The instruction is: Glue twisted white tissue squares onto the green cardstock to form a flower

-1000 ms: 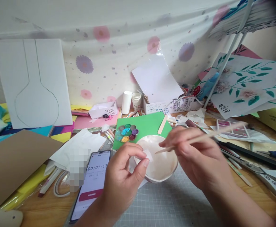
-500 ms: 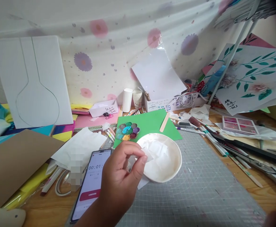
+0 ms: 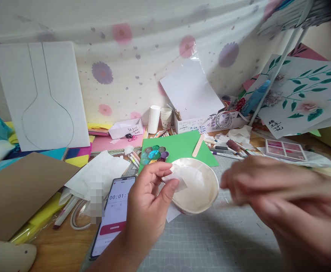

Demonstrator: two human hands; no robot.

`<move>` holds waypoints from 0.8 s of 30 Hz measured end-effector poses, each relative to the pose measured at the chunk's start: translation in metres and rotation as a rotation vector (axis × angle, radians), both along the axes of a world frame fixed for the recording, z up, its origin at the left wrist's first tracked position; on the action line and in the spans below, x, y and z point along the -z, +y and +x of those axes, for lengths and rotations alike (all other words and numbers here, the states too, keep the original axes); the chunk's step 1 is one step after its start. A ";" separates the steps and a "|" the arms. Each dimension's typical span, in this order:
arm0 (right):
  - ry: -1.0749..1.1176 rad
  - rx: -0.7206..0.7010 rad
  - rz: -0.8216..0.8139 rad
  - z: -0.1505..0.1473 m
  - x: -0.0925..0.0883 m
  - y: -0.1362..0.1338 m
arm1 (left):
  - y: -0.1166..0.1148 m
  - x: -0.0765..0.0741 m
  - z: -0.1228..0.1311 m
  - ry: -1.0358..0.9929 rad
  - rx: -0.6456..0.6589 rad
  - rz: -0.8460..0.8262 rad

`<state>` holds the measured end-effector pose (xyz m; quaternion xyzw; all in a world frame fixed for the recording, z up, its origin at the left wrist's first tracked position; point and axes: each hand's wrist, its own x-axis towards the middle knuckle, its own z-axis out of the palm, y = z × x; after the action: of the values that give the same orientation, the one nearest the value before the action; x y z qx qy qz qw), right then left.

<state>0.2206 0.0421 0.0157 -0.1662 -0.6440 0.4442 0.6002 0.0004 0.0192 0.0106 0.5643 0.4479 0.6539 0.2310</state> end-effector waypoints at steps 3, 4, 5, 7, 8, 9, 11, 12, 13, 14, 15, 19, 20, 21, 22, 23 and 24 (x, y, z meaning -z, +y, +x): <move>-0.010 0.096 0.065 -0.014 -0.007 0.013 | -0.001 0.000 0.001 0.005 0.034 -0.016; -0.005 0.098 0.071 -0.018 -0.005 0.017 | -0.001 -0.001 0.002 0.015 0.044 -0.020; 0.004 0.079 0.064 -0.022 -0.003 0.020 | -0.001 -0.001 0.002 0.025 0.053 -0.019; 0.027 0.020 0.036 -0.028 0.002 0.023 | -0.001 -0.002 0.002 0.043 0.073 -0.005; 0.037 -0.003 0.026 -0.030 0.003 0.023 | -0.001 -0.003 0.002 0.055 0.084 0.005; 0.044 -0.023 0.018 -0.032 0.004 0.022 | 0.000 -0.003 0.001 0.073 0.097 0.017; 0.053 -0.063 0.011 -0.034 0.005 0.020 | 0.000 -0.004 0.000 0.121 0.110 0.035; 0.060 -0.084 0.006 -0.035 0.005 0.019 | -0.001 -0.005 0.000 0.145 0.107 0.032; 0.067 -0.104 -0.005 -0.035 0.004 0.018 | -0.001 -0.005 0.000 0.162 0.100 0.027; 0.076 -0.123 -0.022 -0.036 0.004 0.017 | -0.001 -0.005 -0.001 0.171 0.093 0.016; 0.086 -0.142 -0.042 -0.037 0.004 0.017 | -0.002 -0.005 -0.001 0.174 0.089 0.000; 0.115 -0.213 -0.109 -0.041 0.002 0.014 | -0.003 -0.005 0.000 0.128 0.101 -0.050; 0.122 -0.221 -0.114 -0.041 0.002 0.014 | -0.004 -0.005 0.000 0.110 0.110 -0.065; 0.130 -0.221 -0.115 -0.042 0.002 0.014 | -0.004 -0.005 0.000 0.089 0.120 -0.082; 0.137 -0.217 -0.112 -0.042 0.002 0.013 | -0.004 -0.006 0.000 0.067 0.136 -0.106; 0.143 -0.209 -0.105 -0.043 0.002 0.013 | -0.004 -0.006 0.000 0.045 0.158 -0.133; 0.149 -0.202 -0.094 -0.043 0.003 0.014 | -0.005 -0.006 -0.001 0.024 0.180 -0.160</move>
<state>0.1777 0.0557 0.0131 -0.0952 -0.5894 0.5432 0.5904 -0.0004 0.0143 0.0161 0.5896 0.4490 0.5859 0.3278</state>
